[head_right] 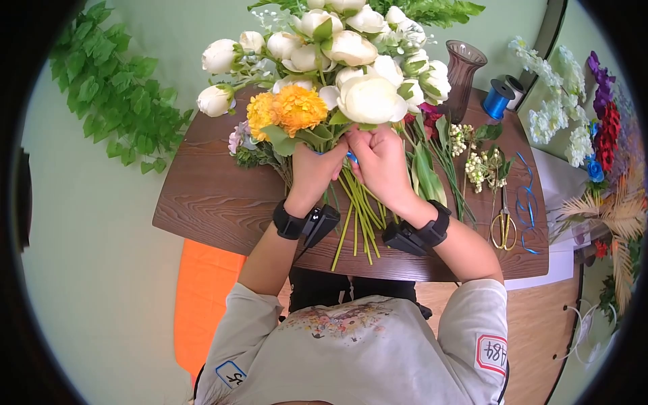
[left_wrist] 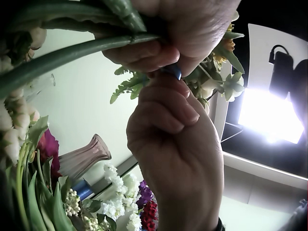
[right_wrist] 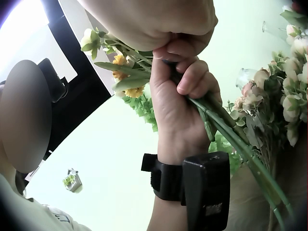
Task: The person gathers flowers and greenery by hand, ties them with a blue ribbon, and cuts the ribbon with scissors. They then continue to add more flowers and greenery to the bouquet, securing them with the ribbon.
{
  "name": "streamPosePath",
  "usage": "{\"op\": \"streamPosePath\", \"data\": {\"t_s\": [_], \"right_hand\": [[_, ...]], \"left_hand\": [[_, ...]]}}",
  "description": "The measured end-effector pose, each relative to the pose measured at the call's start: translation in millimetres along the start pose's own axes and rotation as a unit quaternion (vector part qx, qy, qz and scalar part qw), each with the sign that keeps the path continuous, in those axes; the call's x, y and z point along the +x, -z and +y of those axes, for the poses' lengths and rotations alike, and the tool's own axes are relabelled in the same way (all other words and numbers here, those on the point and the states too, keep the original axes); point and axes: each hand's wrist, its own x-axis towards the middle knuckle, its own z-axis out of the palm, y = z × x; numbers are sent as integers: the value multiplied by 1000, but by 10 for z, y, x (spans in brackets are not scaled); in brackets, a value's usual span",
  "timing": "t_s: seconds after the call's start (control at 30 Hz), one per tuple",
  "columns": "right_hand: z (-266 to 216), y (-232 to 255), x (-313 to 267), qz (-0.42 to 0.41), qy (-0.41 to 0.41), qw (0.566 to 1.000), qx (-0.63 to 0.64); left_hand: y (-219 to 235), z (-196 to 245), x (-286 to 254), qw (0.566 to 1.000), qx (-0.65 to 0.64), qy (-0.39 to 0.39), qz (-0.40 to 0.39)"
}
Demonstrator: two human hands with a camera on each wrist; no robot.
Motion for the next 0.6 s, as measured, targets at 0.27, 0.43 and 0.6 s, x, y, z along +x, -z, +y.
{"op": "streamPosePath", "data": {"t_s": [0.27,0.43,0.6], "right_hand": [[-28,-33,66,15,-83,980,181],[-55,48,93,1,-137,973,186],[-96,68,147,4,-105,990,91]], "left_hand": [[6,22,-9,999,2,32,3],[25,-12,-20,998,-54,28,-2],[64,-11,-8,998,-17,24,-64]]}}
